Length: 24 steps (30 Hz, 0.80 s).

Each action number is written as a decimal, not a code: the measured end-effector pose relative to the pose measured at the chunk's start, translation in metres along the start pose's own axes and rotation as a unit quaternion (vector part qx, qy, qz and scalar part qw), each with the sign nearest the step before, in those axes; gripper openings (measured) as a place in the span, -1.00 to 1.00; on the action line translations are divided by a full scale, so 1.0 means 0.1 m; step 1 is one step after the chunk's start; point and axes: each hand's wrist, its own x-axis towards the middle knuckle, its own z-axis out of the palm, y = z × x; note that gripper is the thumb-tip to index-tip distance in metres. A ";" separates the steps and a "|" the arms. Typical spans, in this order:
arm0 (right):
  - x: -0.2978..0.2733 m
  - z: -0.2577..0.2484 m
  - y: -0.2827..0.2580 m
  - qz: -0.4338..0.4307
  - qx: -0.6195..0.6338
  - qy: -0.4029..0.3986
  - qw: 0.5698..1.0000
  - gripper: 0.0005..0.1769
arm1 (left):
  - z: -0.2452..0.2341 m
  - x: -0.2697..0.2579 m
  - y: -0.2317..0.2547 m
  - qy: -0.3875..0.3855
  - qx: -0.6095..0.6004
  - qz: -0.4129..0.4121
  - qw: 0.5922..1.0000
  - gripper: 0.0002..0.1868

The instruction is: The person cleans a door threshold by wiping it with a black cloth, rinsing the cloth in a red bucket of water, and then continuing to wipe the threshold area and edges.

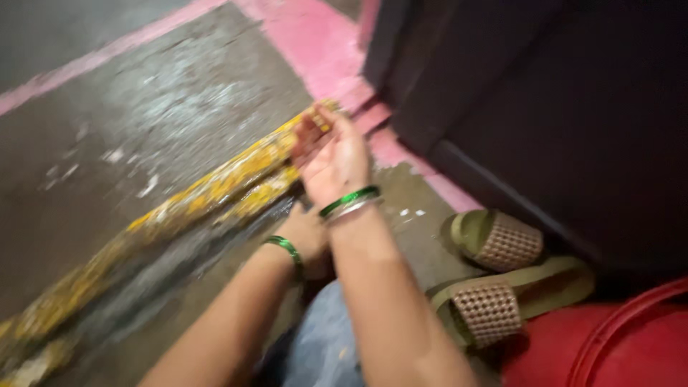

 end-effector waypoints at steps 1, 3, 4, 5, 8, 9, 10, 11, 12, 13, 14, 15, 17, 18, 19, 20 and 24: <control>0.03 -0.02 0.03 0.003 -0.019 -0.003 1.000 -0.89 | -0.18 -0.29 0.01 -0.158 0.059 -0.064 0.984 -0.50; 0.09 -0.02 0.10 0.023 -0.057 0.015 0.998 -0.85 | -0.52 -0.87 0.06 -0.275 0.101 -0.116 0.949 -0.58; 0.11 -0.03 0.17 0.030 -0.075 0.022 0.996 -0.83 | -0.66 -1.21 0.10 -0.236 0.095 -0.106 0.961 -0.62; 0.12 -0.05 0.23 0.045 -0.095 0.024 0.994 -0.81 | -0.75 -1.51 0.13 -0.268 0.099 -0.154 0.946 -0.54; 0.17 -0.13 0.43 0.083 -0.152 0.015 0.985 -0.75 | -0.92 -2.56 0.22 -0.160 0.083 -0.206 0.962 -0.49; 0.18 -0.17 0.51 0.095 -0.171 0.002 0.981 -0.73 | -0.94 -2.90 0.25 -0.172 0.077 -0.258 0.948 -0.56; 0.19 -0.22 0.60 0.107 -0.189 -0.010 0.976 -0.71 | -0.95 -3.23 0.29 -0.183 0.071 -0.308 0.931 -0.61; 0.18 -0.26 0.68 0.113 -0.230 -0.016 0.966 -0.74 | -0.95 -3.54 0.35 -0.180 0.068 -0.371 0.909 -0.62; 0.16 -0.32 0.76 0.118 -0.271 -0.022 0.955 -0.75 | -0.96 -3.84 0.42 -0.176 0.064 -0.432 0.883 -0.63; 0.13 -0.36 0.85 0.121 -0.310 -0.030 0.943 -0.74 | -1.00 -4.10 0.43 -0.191 0.078 -0.444 0.872 -0.62; 0.09 -0.41 0.93 0.113 -0.346 -0.042 0.930 -0.75 | -1.05 -4.33 0.42 -0.207 0.092 -0.457 0.860 -0.61; 0.03 -0.47 0.98 0.103 -0.383 -0.054 0.917 -0.75 | -1.09 -4.56 0.44 -0.222 0.104 -0.468 0.849 -0.60; -0.06 -0.56 1.06 0.091 -0.452 -0.076 0.884 -0.75 | -1.24 -4.93 0.38 -0.276 0.068 -0.601 0.747 -0.62; -0.11 -0.59 1.10 0.089 -0.484 -0.087 0.866 -0.73 | -1.31 -5.11 0.39 -0.301 0.048 -0.660 0.687 -0.63; -0.11 -0.52 1.10 0.080 -0.515 -0.102 0.847 -0.70 | -1.40 -5.24 0.39 -0.214 0.021 -0.660 0.720 -0.62; -0.14 -0.44 1.10 0.085 -0.544 -0.121 0.826 -0.68 | -1.47 -5.33 0.41 -0.125 -0.005 -0.653 0.747 -0.60; -0.63 -0.10 1.03 0.114 -0.674 -0.205 0.700 -0.56 | -1.64 -5.22 0.65 0.254 -0.254 -0.603 0.712 -0.53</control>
